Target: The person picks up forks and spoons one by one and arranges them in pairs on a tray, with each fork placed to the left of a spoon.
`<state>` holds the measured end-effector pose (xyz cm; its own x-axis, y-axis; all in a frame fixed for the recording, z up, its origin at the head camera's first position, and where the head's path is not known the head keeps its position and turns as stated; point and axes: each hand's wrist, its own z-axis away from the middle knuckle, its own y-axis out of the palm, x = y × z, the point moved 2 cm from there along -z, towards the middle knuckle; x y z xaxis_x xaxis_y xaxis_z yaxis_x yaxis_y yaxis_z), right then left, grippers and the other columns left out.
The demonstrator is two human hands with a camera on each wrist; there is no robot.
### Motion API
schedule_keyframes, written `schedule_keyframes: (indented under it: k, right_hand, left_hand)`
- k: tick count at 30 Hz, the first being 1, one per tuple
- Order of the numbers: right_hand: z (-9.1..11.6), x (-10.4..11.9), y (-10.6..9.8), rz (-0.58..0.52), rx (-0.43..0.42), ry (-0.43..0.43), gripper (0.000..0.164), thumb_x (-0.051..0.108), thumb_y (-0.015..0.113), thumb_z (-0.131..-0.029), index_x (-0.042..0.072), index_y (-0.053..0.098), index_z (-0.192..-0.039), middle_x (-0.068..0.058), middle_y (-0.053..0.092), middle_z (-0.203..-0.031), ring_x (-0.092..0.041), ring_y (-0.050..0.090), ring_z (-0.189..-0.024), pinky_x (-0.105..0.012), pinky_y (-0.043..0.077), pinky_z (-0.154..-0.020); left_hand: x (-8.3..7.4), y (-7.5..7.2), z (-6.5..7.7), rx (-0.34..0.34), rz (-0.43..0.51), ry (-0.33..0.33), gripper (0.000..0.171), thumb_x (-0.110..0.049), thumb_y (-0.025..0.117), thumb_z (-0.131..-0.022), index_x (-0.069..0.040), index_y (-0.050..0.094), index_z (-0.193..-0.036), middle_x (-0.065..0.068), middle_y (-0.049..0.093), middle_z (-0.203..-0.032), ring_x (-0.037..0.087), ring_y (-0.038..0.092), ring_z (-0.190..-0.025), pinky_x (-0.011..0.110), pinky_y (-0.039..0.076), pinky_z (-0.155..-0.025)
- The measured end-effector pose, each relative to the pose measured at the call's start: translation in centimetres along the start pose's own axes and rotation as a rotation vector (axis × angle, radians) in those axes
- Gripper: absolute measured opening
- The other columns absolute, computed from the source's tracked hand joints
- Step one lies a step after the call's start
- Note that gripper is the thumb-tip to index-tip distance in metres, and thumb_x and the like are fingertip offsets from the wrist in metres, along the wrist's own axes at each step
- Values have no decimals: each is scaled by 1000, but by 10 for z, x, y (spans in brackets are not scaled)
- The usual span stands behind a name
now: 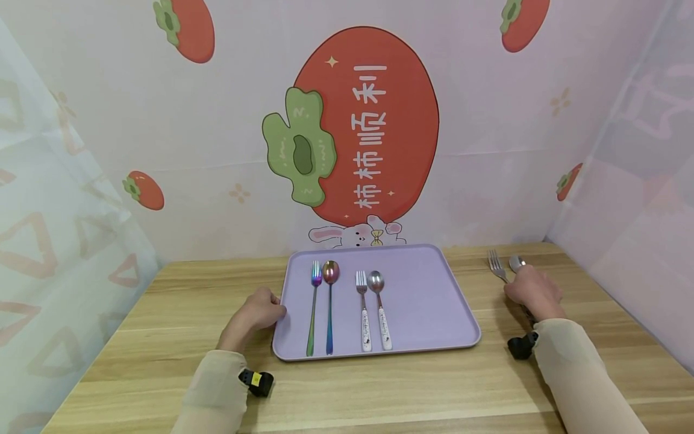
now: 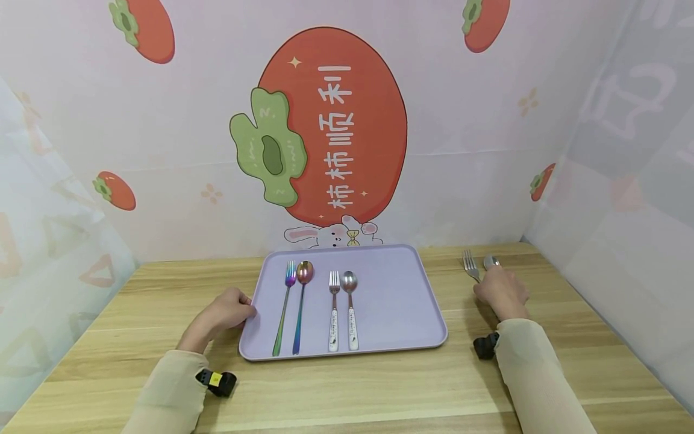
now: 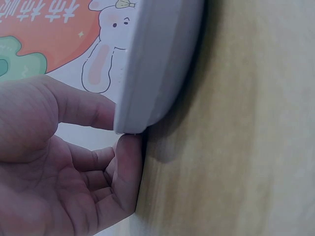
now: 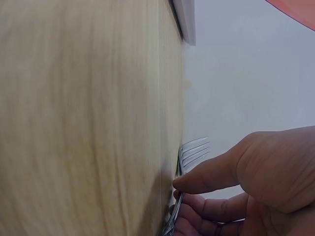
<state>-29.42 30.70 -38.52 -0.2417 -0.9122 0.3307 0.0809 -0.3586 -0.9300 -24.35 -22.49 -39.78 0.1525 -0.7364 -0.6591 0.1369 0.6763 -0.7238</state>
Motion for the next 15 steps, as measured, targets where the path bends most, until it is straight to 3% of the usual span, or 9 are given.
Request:
schedule_keyframes:
  k: [11, 15]
  right_hand:
    - [1, 0, -1, -1, 5, -16, 20, 15, 53, -87, -4, 56, -84, -22, 49, -79, -33, 49, -70, -43, 40, -60]
    - [3, 2, 0, -5, 14, -34, 20, 16, 51, -89, 1, 53, -76, -17, 48, -73, -31, 49, -66, -40, 40, -57]
  left_hand:
    - [-1, 0, 0, -5, 2, 3, 27, -3, 58, -84, -11, 44, -62, 1, 42, -61, 15, 42, -57, 27, 34, -53]
    - [-1, 0, 0, -3, 11, 0, 28, -2, 57, -84, -11, 43, -61, 0, 41, -60, 14, 41, -57, 27, 34, -53]
